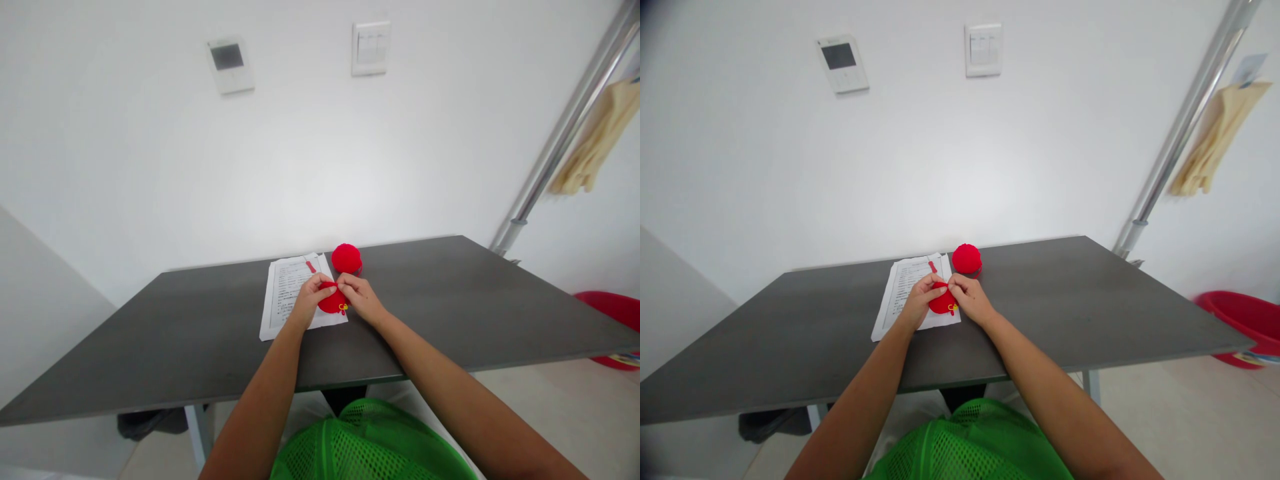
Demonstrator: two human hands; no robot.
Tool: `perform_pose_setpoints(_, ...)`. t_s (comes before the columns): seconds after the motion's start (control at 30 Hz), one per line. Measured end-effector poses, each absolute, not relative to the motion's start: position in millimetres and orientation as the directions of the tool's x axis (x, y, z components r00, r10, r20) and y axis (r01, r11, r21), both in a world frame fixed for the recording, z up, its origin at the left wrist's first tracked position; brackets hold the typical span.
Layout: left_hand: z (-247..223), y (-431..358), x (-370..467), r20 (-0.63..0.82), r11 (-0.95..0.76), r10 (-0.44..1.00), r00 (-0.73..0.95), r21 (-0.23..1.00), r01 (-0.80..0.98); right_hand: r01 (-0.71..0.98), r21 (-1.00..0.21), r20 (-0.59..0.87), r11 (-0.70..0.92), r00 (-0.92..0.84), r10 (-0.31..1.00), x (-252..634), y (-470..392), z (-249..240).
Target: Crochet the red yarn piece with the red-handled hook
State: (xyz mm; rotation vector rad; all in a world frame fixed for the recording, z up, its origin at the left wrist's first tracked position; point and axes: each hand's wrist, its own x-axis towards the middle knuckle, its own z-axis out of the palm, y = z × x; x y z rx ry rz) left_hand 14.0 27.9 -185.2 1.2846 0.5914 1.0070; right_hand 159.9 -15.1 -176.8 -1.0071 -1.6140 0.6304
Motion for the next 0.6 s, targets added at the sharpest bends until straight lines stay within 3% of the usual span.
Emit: perform_pose_setpoints(0.6, -183.5, 27.7, 15.1, 0.139, 0.014, 0.889, 0.436, 0.944, -0.329, 0.235, -0.838, 0.5, 0.493, -0.034, 0.865, 159.4, -14.3, -178.7)
